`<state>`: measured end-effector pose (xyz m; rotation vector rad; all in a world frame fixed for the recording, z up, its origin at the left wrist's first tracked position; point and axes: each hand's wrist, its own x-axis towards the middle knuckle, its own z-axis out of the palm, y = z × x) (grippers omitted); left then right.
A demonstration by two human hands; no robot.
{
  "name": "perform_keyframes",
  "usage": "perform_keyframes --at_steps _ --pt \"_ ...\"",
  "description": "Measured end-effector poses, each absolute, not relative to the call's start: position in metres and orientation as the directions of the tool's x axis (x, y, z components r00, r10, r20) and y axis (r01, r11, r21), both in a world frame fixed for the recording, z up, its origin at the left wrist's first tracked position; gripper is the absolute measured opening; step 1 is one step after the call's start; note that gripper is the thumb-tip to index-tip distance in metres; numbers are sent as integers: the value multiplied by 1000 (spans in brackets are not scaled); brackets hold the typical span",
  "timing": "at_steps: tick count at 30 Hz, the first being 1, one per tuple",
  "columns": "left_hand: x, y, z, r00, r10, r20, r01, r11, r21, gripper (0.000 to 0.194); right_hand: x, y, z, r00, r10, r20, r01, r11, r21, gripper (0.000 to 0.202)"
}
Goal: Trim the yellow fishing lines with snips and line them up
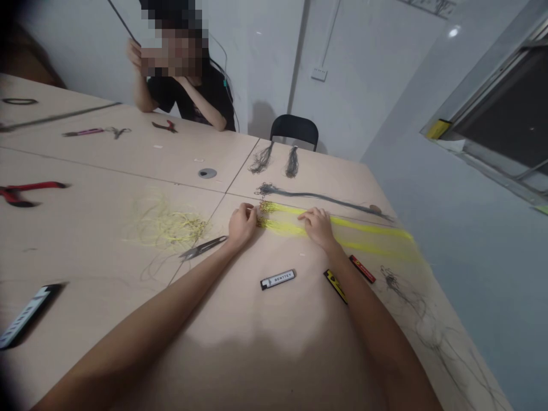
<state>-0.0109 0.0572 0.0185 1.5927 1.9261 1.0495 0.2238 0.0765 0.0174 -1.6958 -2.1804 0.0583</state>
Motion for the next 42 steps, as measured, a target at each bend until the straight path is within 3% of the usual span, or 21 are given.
perform_keyframes --at_steps 14,20,42 --pt "-11 58 16 -237 959 155 647 37 762 22 233 70 23 -115 952 285 954 186 -234 41" --pt "-11 58 17 -242 959 148 648 47 760 21 232 65 21 -199 939 280 945 260 -200 42" --pt "-11 58 17 -244 957 155 649 42 760 22 264 79 17 -47 957 285 978 101 -180 36"
